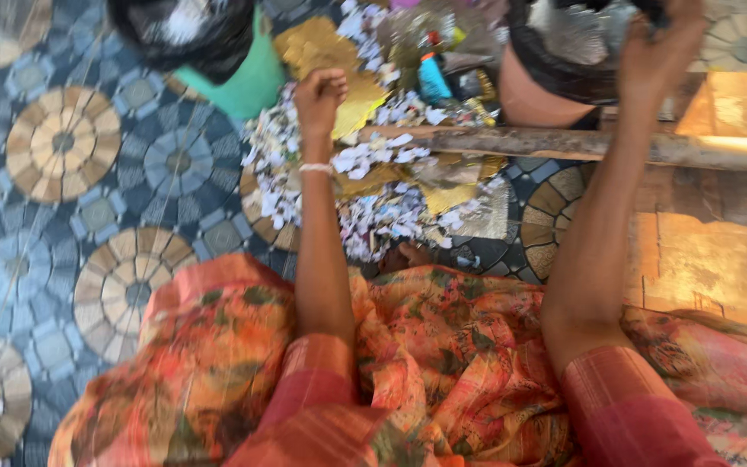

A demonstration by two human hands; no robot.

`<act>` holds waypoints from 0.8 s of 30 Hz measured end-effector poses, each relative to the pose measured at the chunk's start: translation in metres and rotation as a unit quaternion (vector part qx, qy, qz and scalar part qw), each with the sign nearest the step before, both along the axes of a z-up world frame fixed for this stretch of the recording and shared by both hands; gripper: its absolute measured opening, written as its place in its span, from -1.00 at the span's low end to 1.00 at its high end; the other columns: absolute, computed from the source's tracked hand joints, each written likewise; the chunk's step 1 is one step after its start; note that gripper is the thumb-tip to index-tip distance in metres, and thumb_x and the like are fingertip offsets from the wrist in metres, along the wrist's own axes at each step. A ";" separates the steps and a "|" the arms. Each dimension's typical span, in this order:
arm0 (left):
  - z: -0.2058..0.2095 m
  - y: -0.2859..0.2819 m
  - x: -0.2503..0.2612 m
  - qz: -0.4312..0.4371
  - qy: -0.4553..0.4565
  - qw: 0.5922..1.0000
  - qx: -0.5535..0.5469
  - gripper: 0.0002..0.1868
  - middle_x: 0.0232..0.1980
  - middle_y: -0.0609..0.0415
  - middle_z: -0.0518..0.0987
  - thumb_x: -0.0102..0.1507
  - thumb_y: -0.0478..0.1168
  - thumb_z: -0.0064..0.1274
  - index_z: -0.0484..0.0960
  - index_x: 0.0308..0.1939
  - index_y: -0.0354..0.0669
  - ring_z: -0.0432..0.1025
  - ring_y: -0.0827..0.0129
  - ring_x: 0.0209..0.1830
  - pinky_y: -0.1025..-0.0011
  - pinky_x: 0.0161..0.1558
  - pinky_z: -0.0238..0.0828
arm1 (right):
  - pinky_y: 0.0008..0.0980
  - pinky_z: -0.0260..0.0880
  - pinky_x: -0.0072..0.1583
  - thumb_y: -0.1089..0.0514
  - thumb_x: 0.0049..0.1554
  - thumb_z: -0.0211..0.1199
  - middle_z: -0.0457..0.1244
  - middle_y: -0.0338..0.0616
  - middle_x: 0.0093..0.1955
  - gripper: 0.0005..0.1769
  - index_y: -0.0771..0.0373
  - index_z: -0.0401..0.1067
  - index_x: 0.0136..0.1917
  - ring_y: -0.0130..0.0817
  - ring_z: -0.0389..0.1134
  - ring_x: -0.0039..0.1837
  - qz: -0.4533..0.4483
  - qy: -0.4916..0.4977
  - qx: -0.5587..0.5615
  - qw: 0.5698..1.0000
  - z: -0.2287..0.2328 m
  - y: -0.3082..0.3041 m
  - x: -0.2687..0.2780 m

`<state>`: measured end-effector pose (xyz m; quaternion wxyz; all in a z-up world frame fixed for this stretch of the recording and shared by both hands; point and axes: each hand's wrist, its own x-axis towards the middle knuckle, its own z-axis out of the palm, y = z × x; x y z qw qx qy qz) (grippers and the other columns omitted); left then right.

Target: The person sits on the floor and sorts through a pile of gold and silver foil sheets and white paper scraps. They pick up individual foil sheets, separate them from the paper, and place them into nearby buckets.

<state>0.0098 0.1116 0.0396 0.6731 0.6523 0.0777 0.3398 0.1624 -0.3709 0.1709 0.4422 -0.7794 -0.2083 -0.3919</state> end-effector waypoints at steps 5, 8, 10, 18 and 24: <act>-0.058 0.001 0.000 0.154 0.196 0.903 0.350 -0.60 -0.01 -0.15 0.63 0.11 -0.34 0.23 0.59 0.04 -0.09 0.54 -0.03 -0.02 0.20 0.02 0.47 | -0.42 0.45 0.06 0.47 0.15 0.29 0.41 -0.12 0.00 -0.75 0.30 0.47 0.09 -0.32 0.47 0.07 0.142 0.044 0.069 0.987 0.035 0.048 -0.035; -0.057 -0.020 -0.008 0.123 0.320 0.844 0.413 -0.30 0.32 -0.27 0.41 0.14 -0.28 0.24 0.40 0.37 -0.04 0.27 -0.21 0.30 -0.05 0.27 0.28 | -0.36 0.45 0.09 0.55 0.18 0.34 0.45 -0.05 0.00 -0.71 0.33 0.56 0.13 -0.33 0.47 0.04 0.166 -0.039 -0.043 0.984 0.039 0.088 -0.049; -0.048 -0.038 -0.012 0.136 0.347 0.808 0.456 -0.12 0.48 -0.30 0.20 0.13 -0.16 0.31 0.22 0.49 0.04 0.00 -0.29 0.51 -0.28 0.32 0.05 | -0.40 0.44 0.07 0.55 0.18 0.31 0.45 -0.08 0.00 -0.65 0.28 0.59 0.17 -0.40 0.46 0.02 0.209 0.015 -0.045 0.977 0.033 0.118 -0.061; -0.031 -0.052 -0.015 0.118 0.368 0.803 0.454 0.04 0.53 -0.28 0.10 0.14 0.02 0.35 0.03 0.56 0.07 -0.16 -0.28 0.58 -0.46 0.41 -0.25 | -0.32 0.51 0.06 0.40 0.18 0.31 0.43 -0.04 0.15 -0.70 0.26 0.54 0.19 -0.33 0.47 0.14 0.260 0.217 -0.114 0.934 0.020 0.176 -0.116; -0.020 -0.054 -0.018 0.123 0.416 0.793 0.427 -0.22 0.41 -0.12 0.32 0.16 -0.04 0.33 0.31 0.40 0.03 0.11 -0.12 0.53 -0.42 0.44 -0.17 | -0.25 0.48 0.13 0.33 0.18 0.34 0.43 -0.02 0.15 -0.73 0.30 0.54 0.17 -0.26 0.48 0.15 0.292 0.240 -0.166 0.911 0.024 0.191 -0.132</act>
